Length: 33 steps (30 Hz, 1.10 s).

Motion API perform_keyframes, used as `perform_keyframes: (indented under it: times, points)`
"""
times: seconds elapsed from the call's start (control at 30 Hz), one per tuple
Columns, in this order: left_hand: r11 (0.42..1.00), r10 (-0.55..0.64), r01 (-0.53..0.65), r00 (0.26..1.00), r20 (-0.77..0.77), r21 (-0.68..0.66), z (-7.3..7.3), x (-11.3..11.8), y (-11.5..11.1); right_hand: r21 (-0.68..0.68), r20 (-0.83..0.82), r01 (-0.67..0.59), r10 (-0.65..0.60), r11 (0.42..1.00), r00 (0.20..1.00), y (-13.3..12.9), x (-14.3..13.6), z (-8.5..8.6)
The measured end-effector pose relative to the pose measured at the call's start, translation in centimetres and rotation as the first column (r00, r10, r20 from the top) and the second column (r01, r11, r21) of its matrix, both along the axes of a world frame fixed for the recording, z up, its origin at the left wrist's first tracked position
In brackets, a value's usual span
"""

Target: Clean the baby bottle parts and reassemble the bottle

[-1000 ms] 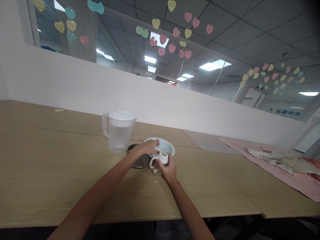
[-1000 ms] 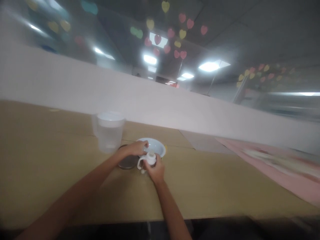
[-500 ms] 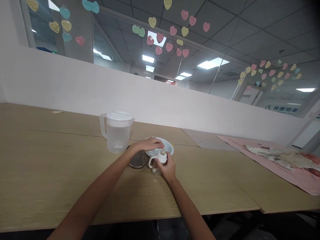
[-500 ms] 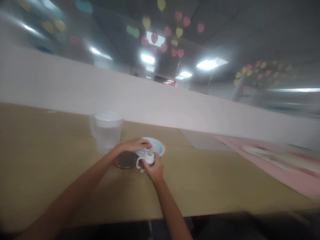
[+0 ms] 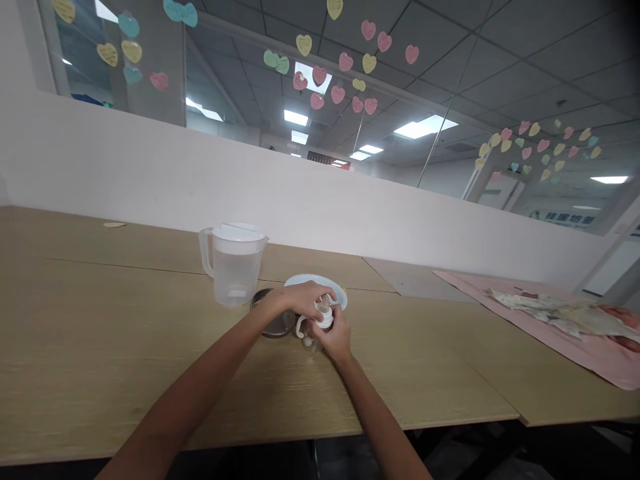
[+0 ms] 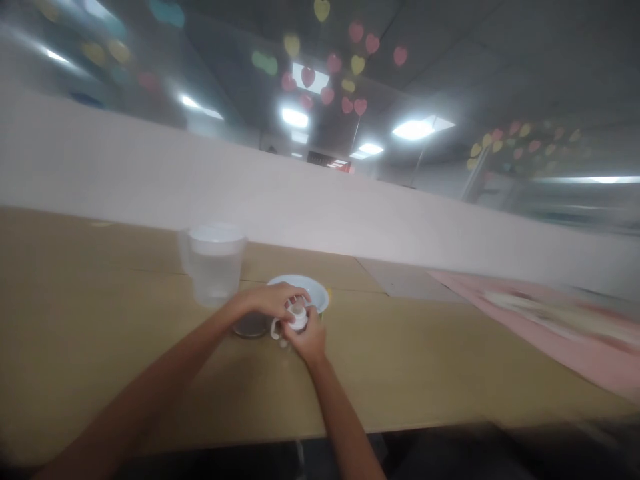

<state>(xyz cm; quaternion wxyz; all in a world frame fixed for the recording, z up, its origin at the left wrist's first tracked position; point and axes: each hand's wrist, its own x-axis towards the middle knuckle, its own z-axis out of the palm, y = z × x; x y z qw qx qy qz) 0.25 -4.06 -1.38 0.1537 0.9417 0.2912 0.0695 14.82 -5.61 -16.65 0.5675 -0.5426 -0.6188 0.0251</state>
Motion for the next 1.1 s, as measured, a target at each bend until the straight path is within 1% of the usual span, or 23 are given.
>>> perform_keyframes:
  times: [0.2,0.43,0.63,0.7,0.8,0.87,1.0,1.1]
  points:
    - [0.999,0.007,-0.006,0.999,-0.032,0.033,-0.2,0.0,-0.2,-0.010,0.004,0.004,-0.003,1.000,1.000,-0.2,-0.1,0.3]
    - [0.999,0.014,-0.013,0.999,-0.036,0.038,-0.7,0.3,-0.1,-0.001,0.009,0.007,-0.007,1.000,1.000,-0.3,-0.1,0.4]
    - [0.996,-0.019,0.024,0.998,-0.065,0.083,-0.7,0.9,-0.5,0.015,0.032,-0.005,0.004,1.000,0.999,0.0,0.0,0.1]
    - [0.993,0.015,-0.005,0.996,-0.087,0.117,-0.8,1.1,-0.8,0.030,0.042,0.010,-0.011,0.999,0.999,0.1,0.0,0.0]
    - [0.973,0.135,-0.112,0.985,-0.104,0.202,-1.2,1.6,-1.6,0.058,0.043,0.034,-0.037,0.998,0.998,0.2,0.1,-0.1]
    - [0.959,0.181,-0.152,0.978,-0.101,0.240,-1.4,1.9,-2.1,0.064,0.030,0.031,-0.033,0.997,0.999,0.2,0.1,-0.2]
    - [0.952,0.188,-0.161,0.978,-0.085,0.261,-1.2,2.0,-2.4,0.078,0.017,-0.033,0.031,0.996,0.999,0.2,0.1,-0.5]
    - [0.967,0.155,-0.147,0.988,-0.025,0.207,-0.5,1.3,-1.9,0.103,0.004,-0.060,0.060,0.993,0.998,0.4,0.2,-0.8]
